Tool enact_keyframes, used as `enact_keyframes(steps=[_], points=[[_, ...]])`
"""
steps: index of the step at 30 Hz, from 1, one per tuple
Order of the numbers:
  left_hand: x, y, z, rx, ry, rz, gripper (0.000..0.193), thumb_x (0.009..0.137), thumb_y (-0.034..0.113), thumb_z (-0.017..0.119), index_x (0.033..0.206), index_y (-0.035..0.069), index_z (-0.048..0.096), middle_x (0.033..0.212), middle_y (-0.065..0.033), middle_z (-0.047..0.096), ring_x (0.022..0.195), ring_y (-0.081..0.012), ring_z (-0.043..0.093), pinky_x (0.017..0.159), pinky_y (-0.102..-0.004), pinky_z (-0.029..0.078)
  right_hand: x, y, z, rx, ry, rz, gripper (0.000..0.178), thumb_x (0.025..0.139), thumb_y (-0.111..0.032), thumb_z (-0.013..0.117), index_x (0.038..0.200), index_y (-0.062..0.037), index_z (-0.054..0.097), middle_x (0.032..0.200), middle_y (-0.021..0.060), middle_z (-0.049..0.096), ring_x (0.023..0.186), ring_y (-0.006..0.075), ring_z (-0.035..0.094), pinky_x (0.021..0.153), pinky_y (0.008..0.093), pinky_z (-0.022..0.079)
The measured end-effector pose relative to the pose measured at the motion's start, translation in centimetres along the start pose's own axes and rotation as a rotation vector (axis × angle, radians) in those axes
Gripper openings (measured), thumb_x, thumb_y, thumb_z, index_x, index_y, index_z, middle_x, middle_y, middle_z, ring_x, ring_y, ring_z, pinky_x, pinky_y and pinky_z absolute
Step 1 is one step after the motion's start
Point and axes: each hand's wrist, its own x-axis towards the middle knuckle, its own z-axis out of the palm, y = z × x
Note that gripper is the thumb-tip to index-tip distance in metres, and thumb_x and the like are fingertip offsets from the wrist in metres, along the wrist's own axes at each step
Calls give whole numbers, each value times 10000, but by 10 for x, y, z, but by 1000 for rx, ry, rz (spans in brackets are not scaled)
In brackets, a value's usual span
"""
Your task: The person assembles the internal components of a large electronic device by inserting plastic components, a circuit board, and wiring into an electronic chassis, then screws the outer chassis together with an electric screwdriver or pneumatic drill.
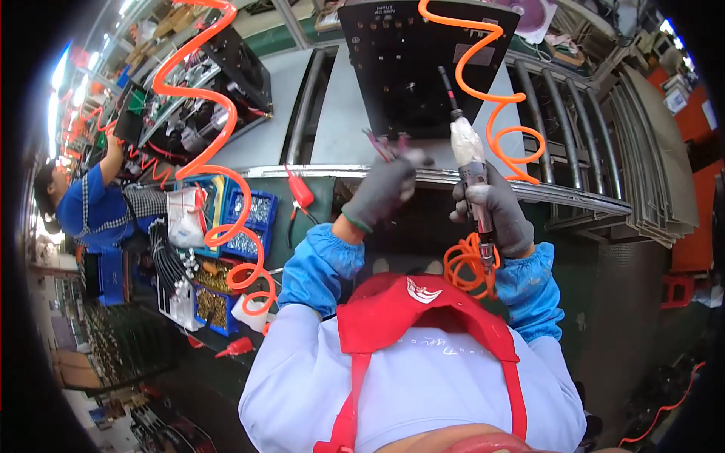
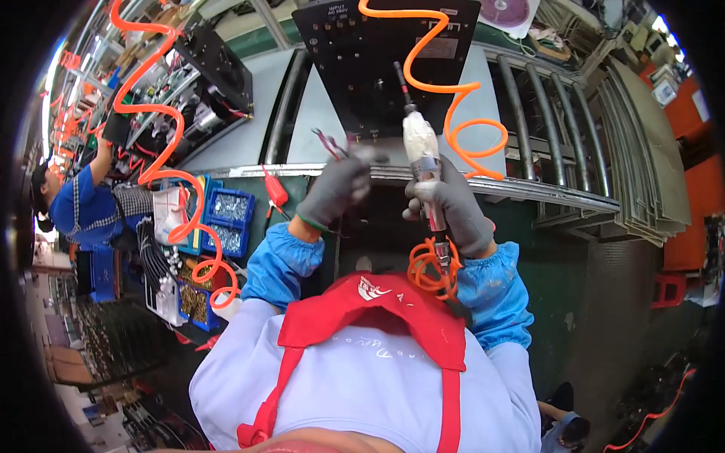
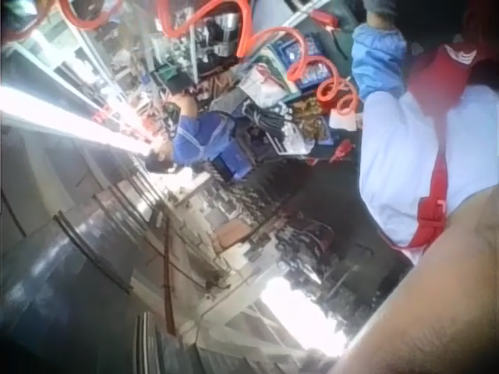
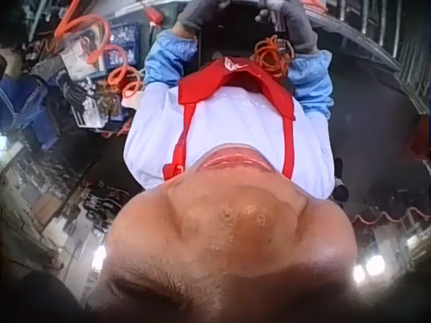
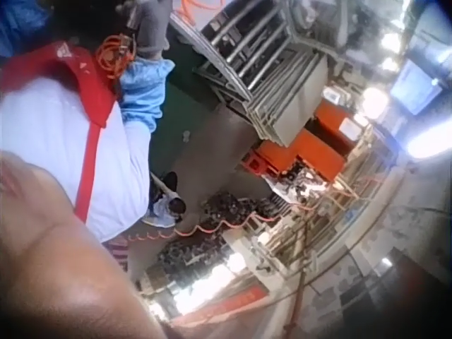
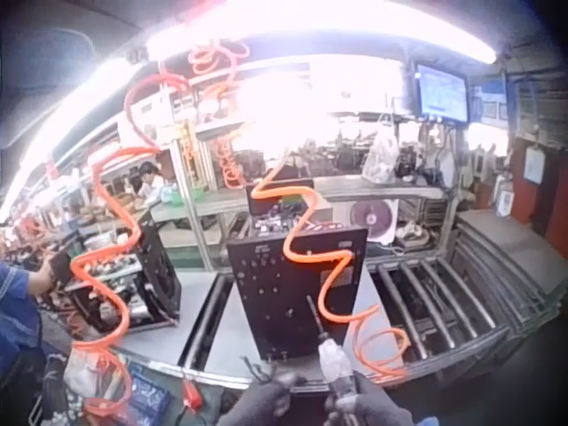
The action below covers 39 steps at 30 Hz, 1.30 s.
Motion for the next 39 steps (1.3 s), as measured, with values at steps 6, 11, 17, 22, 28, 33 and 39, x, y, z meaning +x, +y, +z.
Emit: enact_keyframes(steps=[6, 11, 17, 22, 28, 33, 39], points=[[11, 58, 24, 59, -59, 270, 439, 967, 431, 555, 1023, 4, 639, 800, -19, 648, 601, -82, 580, 478, -207, 411, 29, -30, 62, -70, 40, -48, 733, 821, -217, 664, 1451, -93, 311, 923, 62, 561, 621, 107, 584, 522, 275, 555], [21, 74, -1, -6, -67, 276, 422, 937, 431, 594, 991, 15, 642, 831, -53, 650, 659, -110, 630, 545, -235, 502, 50, -34, 86, -104, 115, -104, 731, 844, -202, 673, 1467, -109, 301, 903, 56, 576, 625, 108, 604, 485, 261, 547], [35, 72, -11, -17, -86, 282, 445, 921, 452, 608, 1006, 17, 645, 812, -43, 644, 638, -119, 630, 512, -237, 494, 61, -30, 96, -111, 213, -149, 740, 839, -181, 676, 1469, -90, 299, 927, 79, 589, 592, 109, 599, 482, 257, 551], [42, 70, -12, -53, -88, 234, 452, 925, 464, 601, 996, 20, 650, 780, -33, 639, 624, -114, 622, 497, -236, 483, 61, -34, 98, -108, 211, -103, 753, 838, -181, 675, 1477, -80, 289, 935, 86, 588, 608, 110, 609, 488, 260, 554], [40, 72, -9, -105, -86, 235, 359, 936, 442, 607, 833, 97, 619, 626, 24, 560, 428, -48, 452, 375, -202, 293, 65, -29, 96, -181, 257, -105, 758, 844, -191, 668, 1484, -78, 277, 946, 91, 587, 629, 109, 612, 517, 259, 559], [41, 76, -12, -81, -98, 246, 353, 939, 435, 610, 839, 96, 610, 632, 22, 552, 431, -43, 435, 380, -203, 298, 62, -38, 100, -30, 189, -67, 536, 889, -325, 625, 1325, -70, 445, 867, 48, 590, 625, 111, 599, 524, 260, 554], [32, 88, 0, -88, -178, 326, 344, 943, 417, 605, 856, 85, 578, 626, 27, 534, 447, -39, 440, 390, -203, 315, 56, -49, 98, 351, 85, -6, 381, 956, -450, 556, 1083, -92, 566, 800, 24, 609, 600, 93, 599, 482, 243, 523]])
